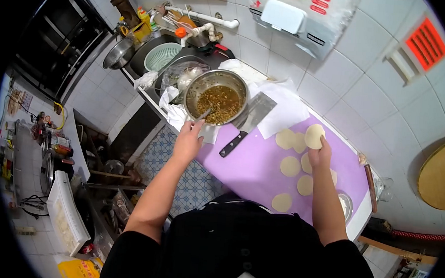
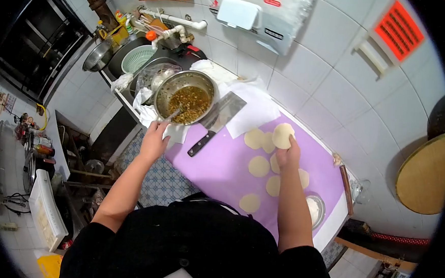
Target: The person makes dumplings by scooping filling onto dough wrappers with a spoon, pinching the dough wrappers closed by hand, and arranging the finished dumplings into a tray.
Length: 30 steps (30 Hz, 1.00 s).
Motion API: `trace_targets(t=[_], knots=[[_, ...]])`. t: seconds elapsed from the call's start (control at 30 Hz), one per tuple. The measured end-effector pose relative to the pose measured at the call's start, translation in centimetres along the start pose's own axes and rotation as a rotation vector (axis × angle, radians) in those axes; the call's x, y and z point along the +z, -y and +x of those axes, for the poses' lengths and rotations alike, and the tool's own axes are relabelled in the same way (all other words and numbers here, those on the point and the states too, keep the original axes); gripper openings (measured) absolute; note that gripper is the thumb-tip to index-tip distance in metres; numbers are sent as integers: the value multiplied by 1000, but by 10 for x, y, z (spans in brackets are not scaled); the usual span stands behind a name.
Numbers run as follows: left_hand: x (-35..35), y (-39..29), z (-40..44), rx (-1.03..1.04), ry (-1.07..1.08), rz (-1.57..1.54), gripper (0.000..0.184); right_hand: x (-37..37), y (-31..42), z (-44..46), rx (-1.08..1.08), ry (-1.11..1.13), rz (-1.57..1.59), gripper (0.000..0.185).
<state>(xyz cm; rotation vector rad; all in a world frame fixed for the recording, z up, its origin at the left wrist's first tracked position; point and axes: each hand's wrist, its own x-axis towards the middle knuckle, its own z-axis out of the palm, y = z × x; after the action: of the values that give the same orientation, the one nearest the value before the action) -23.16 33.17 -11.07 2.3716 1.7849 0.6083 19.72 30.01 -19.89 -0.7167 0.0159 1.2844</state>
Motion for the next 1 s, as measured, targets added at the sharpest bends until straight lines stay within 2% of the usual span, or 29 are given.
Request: trace_targets(t=[0.03, 0.13, 0.23, 0.43, 0.63, 0.77, 0.87, 1.0], knots=[[5, 7, 10, 21, -40, 44, 52, 9, -9, -9, 26, -5, 51, 35], [14, 37, 32, 128, 25, 173, 46, 23, -38, -22, 125, -66, 133, 35], [18, 60, 49, 174, 279, 137, 38, 47, -61, -44, 240, 0, 145, 35], [12, 85, 81, 484, 357, 62, 21, 83, -94, -59, 329, -1, 117, 34], [30, 84, 119, 493, 195, -114, 13, 104, -123, -56, 502, 151, 44, 38], [27, 93, 120, 268, -38, -139, 15, 114, -131, -60, 531, 123, 21, 39], [28, 108, 107, 62, -66, -16, 17, 108, -131, -61, 536, 121, 17, 38], [34, 98, 87, -34, -24, -93, 20, 101, -130, -58, 544, 77, -11, 39]])
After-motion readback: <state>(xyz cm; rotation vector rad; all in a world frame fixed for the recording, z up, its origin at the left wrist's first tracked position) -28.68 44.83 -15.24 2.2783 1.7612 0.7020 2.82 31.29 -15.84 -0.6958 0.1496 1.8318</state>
